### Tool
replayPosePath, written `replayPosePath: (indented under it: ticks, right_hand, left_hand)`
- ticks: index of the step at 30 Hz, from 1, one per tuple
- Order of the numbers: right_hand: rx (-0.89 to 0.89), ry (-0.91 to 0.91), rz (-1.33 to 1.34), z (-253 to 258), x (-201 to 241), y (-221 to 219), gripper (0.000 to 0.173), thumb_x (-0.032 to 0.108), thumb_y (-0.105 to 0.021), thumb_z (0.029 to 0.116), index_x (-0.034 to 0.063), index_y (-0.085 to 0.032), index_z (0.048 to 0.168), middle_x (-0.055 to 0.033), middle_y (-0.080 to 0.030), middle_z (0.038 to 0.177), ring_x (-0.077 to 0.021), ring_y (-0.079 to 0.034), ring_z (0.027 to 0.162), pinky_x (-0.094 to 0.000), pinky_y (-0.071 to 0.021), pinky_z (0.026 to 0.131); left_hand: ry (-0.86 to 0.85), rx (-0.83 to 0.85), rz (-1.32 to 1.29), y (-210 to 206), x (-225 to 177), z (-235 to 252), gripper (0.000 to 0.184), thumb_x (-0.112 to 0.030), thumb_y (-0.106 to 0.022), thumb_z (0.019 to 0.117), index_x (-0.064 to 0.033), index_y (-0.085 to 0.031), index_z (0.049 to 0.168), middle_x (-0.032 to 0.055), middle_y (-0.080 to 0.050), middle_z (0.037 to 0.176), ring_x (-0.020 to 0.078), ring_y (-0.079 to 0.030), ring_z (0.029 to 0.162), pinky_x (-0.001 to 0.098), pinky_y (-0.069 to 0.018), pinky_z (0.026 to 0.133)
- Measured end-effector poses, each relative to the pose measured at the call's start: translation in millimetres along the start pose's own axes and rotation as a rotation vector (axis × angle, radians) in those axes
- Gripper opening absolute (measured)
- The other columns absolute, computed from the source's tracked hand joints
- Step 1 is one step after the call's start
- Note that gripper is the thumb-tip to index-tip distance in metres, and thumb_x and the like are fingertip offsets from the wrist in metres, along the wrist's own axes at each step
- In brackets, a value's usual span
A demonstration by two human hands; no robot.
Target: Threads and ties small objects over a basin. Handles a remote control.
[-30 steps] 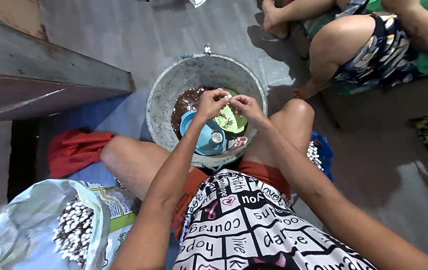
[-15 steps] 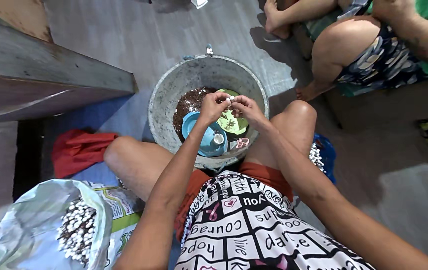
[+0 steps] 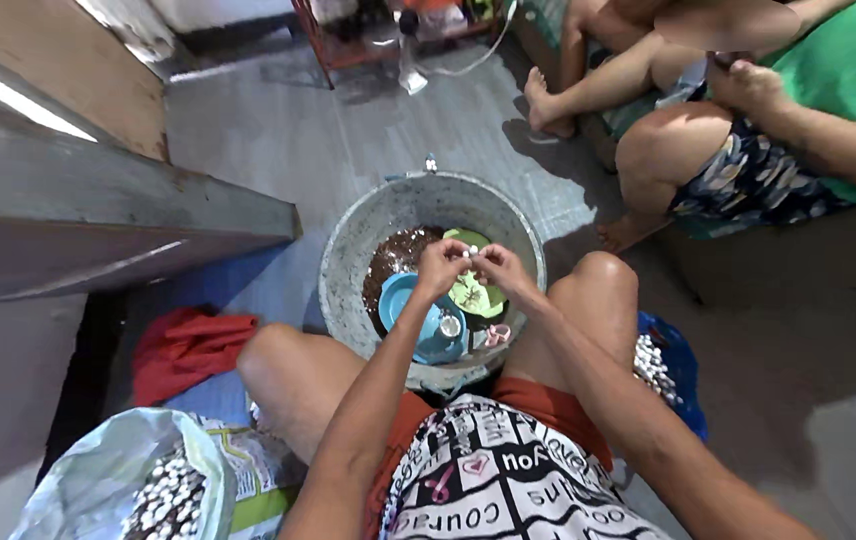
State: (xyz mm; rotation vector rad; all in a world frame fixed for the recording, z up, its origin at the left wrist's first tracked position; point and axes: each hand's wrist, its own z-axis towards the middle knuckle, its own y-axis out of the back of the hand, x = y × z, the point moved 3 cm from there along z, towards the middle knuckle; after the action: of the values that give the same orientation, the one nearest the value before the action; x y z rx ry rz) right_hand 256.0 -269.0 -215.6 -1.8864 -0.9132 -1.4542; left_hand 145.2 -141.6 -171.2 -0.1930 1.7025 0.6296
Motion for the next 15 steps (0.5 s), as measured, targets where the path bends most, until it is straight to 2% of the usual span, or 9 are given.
replayPosePath:
  ticks: [3, 8, 12, 15]
  right_hand:
    - [0.051, -0.023, -0.005, 2.5, -0.2, -0.2, 0.030, 0.021, -0.065, 0.1015, 0.0015, -0.062, 0.124, -0.0136, -0.072, 0.102, -0.0224, -0.071, 0.085, -0.0385, -0.0612, 0.075]
    - [0.048, -0.048, 0.033, -0.3, 3.9, -0.8, 0.031, 0.023, -0.063, 0.1030, 0.0013, -0.063, 0.125, -0.0146, -0.072, 0.102, -0.0235, -0.071, 0.084, -0.0400, -0.0614, 0.074]
    - [0.053, -0.125, 0.092, -3.6, 5.2, 0.7, 0.029, 0.024, -0.063, 0.1034, 0.0026, -0.066, 0.123, -0.0147, -0.073, 0.105, -0.0250, -0.072, 0.087, -0.0421, -0.0611, 0.075]
    - [0.058, -0.139, 0.133, -2.8, 4.4, 2.1, 0.027, 0.024, -0.067, 0.1013, 0.0020, -0.068, 0.117, -0.0137, -0.073, 0.101, -0.0235, -0.071, 0.085, -0.0407, -0.0604, 0.074]
  left_hand:
    - [0.051, 0.030, 0.052, -1.9, 14.2, 16.6, 0.020, -0.007, -0.070, 0.0944, -0.0004, -0.068, 0.113, 0.0132, -0.072, 0.102, 0.0220, -0.073, 0.077, 0.0407, -0.0648, 0.074]
    - [-0.037, 0.067, 0.228, -1.2, 7.0, 20.2, 0.021, -0.014, -0.066, 0.0963, -0.0046, -0.069, 0.115, 0.0090, -0.072, 0.103, 0.0176, -0.071, 0.077, 0.0380, -0.0625, 0.074]
    - [-0.002, 0.100, 0.198, 1.7, 3.3, 20.5, 0.021, -0.015, -0.067, 0.0976, -0.0034, -0.069, 0.115, 0.0100, -0.072, 0.101, 0.0186, -0.072, 0.075, 0.0388, -0.0636, 0.073]
    - [0.047, 0.137, 0.070, 4.1, 5.1, 20.3, 0.021, -0.014, -0.068, 0.0980, -0.0006, -0.068, 0.115, 0.0119, -0.072, 0.100, 0.0196, -0.072, 0.073, 0.0381, -0.0640, 0.072]
